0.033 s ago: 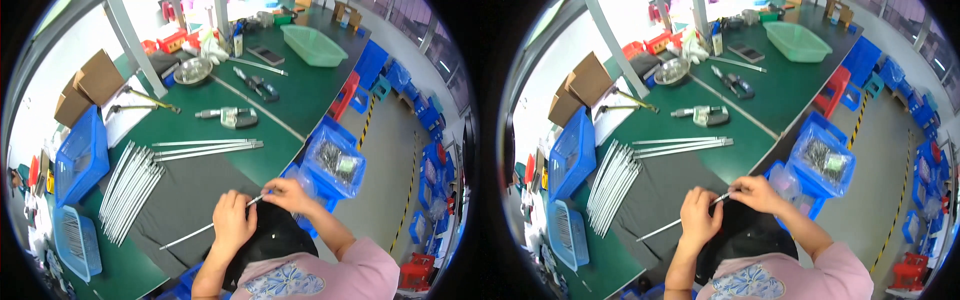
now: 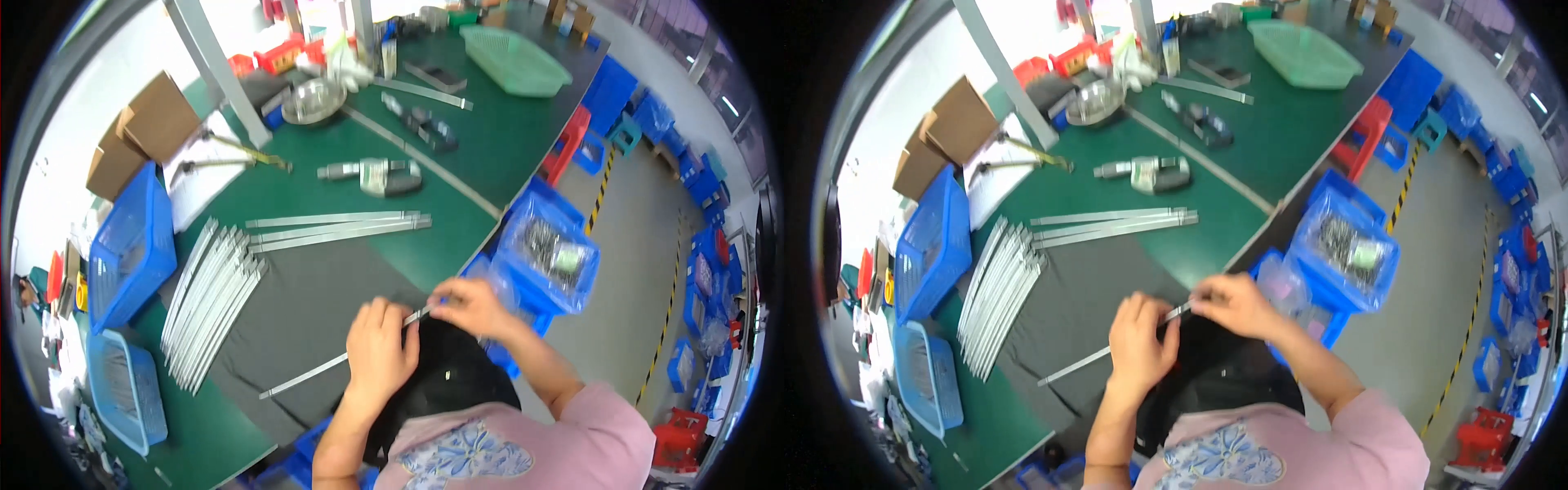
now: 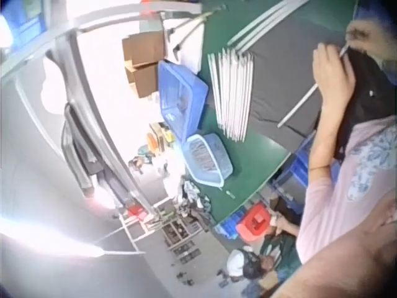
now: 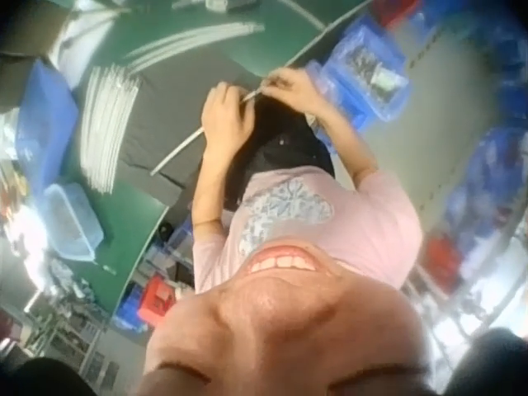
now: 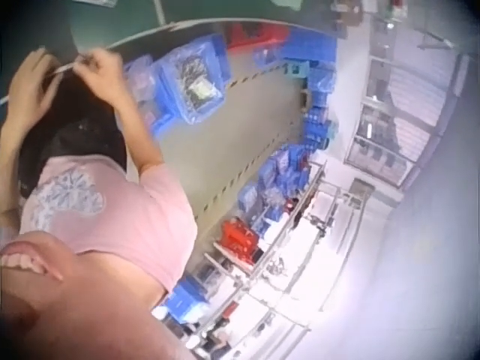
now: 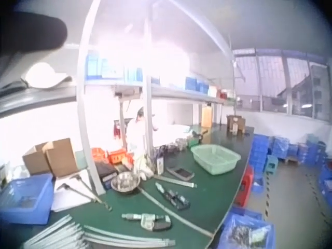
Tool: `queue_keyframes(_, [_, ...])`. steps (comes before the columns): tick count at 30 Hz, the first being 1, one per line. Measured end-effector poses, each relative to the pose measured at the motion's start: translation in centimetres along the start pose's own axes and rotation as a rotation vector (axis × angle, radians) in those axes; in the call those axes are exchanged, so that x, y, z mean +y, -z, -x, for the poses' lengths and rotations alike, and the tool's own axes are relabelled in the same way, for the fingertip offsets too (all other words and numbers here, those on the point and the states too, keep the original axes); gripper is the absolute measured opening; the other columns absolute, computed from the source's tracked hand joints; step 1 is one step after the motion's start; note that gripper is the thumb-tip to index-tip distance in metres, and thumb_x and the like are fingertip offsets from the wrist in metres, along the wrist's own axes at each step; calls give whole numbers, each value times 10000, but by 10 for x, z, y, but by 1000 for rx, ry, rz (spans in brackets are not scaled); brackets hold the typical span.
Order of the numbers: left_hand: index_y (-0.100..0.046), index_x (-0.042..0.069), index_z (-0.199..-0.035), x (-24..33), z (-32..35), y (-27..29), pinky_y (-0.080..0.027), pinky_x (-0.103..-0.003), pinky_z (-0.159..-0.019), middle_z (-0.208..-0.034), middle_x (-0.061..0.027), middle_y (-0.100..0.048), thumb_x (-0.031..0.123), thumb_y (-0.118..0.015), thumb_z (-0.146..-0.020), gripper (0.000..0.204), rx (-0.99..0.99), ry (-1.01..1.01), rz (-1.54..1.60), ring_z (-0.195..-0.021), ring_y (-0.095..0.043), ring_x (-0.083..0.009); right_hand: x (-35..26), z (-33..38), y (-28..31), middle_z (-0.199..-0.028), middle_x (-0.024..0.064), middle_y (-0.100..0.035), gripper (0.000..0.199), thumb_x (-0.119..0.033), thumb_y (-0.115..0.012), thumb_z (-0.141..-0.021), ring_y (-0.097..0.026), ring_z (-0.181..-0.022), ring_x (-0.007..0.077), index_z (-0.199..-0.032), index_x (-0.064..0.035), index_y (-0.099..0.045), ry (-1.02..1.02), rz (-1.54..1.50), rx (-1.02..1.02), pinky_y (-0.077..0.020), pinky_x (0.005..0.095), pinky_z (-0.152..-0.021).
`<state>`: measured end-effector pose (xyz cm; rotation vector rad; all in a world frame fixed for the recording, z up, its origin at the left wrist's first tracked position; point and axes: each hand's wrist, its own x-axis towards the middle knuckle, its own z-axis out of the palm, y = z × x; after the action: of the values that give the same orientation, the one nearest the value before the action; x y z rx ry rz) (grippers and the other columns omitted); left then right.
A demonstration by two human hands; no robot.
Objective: Using a small metal file to smooth or refine the fitting at the end of a metal rod on a workbench.
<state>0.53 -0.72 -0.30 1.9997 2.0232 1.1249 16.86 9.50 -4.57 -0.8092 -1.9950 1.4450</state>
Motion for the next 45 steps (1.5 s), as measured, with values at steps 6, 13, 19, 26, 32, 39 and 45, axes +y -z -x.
queue_keyframes(6, [-573, 49, -820, -6, -21, 12, -430, -390, -607, -806, -100, -526, 36, -675, -736, 133, 18, -17, 85, -728, -529, -298, -40, -18, 7, -852, 25, -643, 137, -73, -682, -856, -588, -781, 71, -959, 7, -641, -41, 15, 23, -477, 225, -679])
queue_keyframes(13, [-601, 42, -834, -8, -22, 3, -440, -377, -604, -796, -83, -538, 9, -673, -759, 109, 12, -53, 38, -701, -526, -275, -37, -12, -6, -730, 51, -625, 180, -143, -654, -879, -544, -654, 68, -944, 21, -619, -105, -58, 179, -435, 243, -584])
queue_keyframes(19, [-615, 41, -807, -4, -11, 1, -420, -361, -591, -791, -85, -533, -9, -689, -725, 121, 82, -25, -12, -692, -512, -272, -51, 33, -18, -684, 112, -592, 132, -113, -491, -951, -584, -564, 214, -922, -21, -581, -138, 89, 244, -431, 305, -536])
queue_keyframes(26, [-615, 47, -787, -4, -15, -1, -409, -352, -581, -773, -81, -534, -7, -696, -703, 129, 85, -4, 21, -668, -500, -260, -52, 31, -33, -755, 118, -670, 104, -110, -497, -941, -663, -663, 291, -949, -38, -571, -235, -45, 128, -483, 346, -547])
queue_keyframes(32, [-611, 50, -786, -6, -15, -3, -404, -348, -576, -771, -78, -532, -8, -695, -699, 134, 108, -21, 19, -666, -499, -255, -49, 29, -33, -774, 116, -679, 92, -93, -517, -930, -668, -661, 292, -968, -27, -568, -116, 82, 172, -491, 338, -538])
queue_keyframes(39, [-607, 49, -786, -7, -15, -4, -400, -349, -572, -770, -78, -531, -14, -694, -690, 144, 124, -48, 38, -662, -495, -255, -36, 29, -44, -752, 111, -673, 91, -67, -533, -917, -665, -636, 276, -993, -27, -566, 34, 111, 269, -485, 322, -524])
queue_keyframes(45, [-603, 47, -779, -8, -15, -5, -400, -352, -572, -771, -81, -532, -18, -693, -683, 146, 133, -34, 39, -661, -495, -259, -28, 27, -54, -683, 43, -643, 178, -45, -601, -860, -603, -517, 219, -1036, -47, -628, 309, 361, 419, -444, 313, -455])
